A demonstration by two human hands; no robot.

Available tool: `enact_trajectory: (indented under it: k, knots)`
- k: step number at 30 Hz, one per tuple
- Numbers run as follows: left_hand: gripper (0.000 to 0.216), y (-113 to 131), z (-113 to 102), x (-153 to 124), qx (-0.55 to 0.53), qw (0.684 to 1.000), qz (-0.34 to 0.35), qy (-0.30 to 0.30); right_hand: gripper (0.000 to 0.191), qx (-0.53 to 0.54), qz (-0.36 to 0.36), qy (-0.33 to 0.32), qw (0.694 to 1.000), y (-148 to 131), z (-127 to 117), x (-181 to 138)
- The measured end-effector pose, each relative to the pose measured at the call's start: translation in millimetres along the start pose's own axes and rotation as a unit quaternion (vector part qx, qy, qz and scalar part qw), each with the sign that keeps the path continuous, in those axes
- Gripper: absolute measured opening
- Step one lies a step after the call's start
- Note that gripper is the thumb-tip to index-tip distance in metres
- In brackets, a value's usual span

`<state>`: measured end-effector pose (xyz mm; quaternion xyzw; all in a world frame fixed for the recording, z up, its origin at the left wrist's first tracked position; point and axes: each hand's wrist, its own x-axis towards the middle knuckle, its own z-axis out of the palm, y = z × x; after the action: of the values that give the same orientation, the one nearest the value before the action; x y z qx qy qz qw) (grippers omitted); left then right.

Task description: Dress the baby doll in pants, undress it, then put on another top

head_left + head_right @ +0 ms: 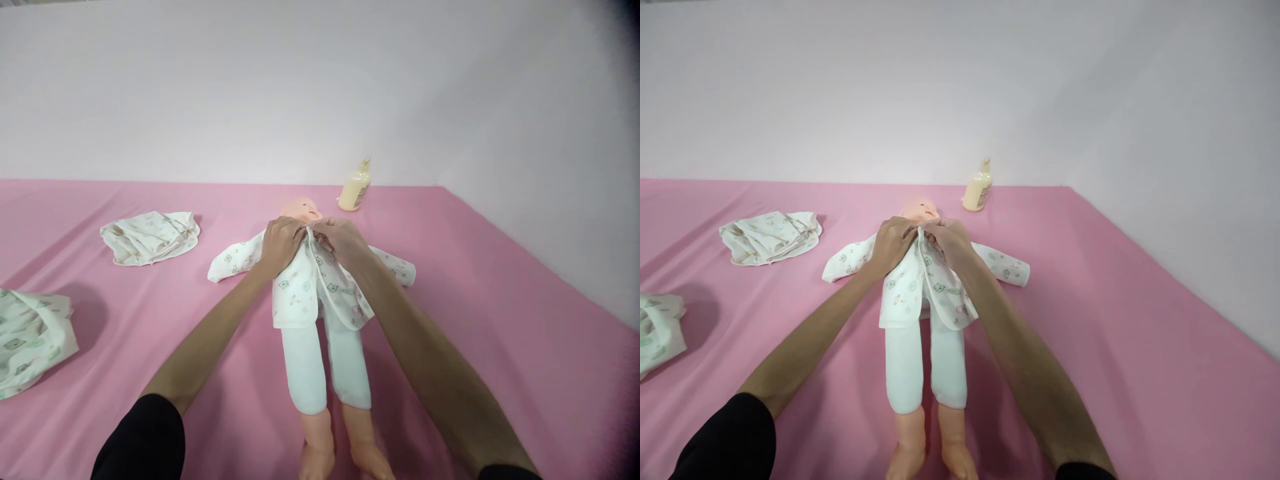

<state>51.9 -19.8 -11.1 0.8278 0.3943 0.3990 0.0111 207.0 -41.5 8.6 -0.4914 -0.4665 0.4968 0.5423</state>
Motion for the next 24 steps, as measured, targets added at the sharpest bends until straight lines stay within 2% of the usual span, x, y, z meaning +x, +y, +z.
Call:
enact_trajectory:
  k: [5, 13, 20, 24]
  knots:
    - [0.036, 0.5, -0.3, 0.0, -0.051, 0.998, -0.008, -0.025, 0.015, -0.024, -0.004, 0.025, 0.999, -4.5, 5.0, -6.2]
    - [0.035, 7.9, -1.0, 3.0, -0.102, 0.994, -0.041, -0.022, 0.011, -0.062, -0.004, 0.043, 0.997, -5.5, 6.2, -8.2]
    - [0.028, 7.7, -16.1, 5.7, -0.156, 0.982, -0.010, -0.106, 0.014, -0.075, 0.004, 0.032, 0.997, -5.8, 2.1, -7.7]
    - [0.026, 4.2, -16.6, 7.0, -0.193, 0.975, -0.017, -0.112, 0.013, -0.071, 0.005, 0.027, 0.997, -8.5, 2.7, -9.1]
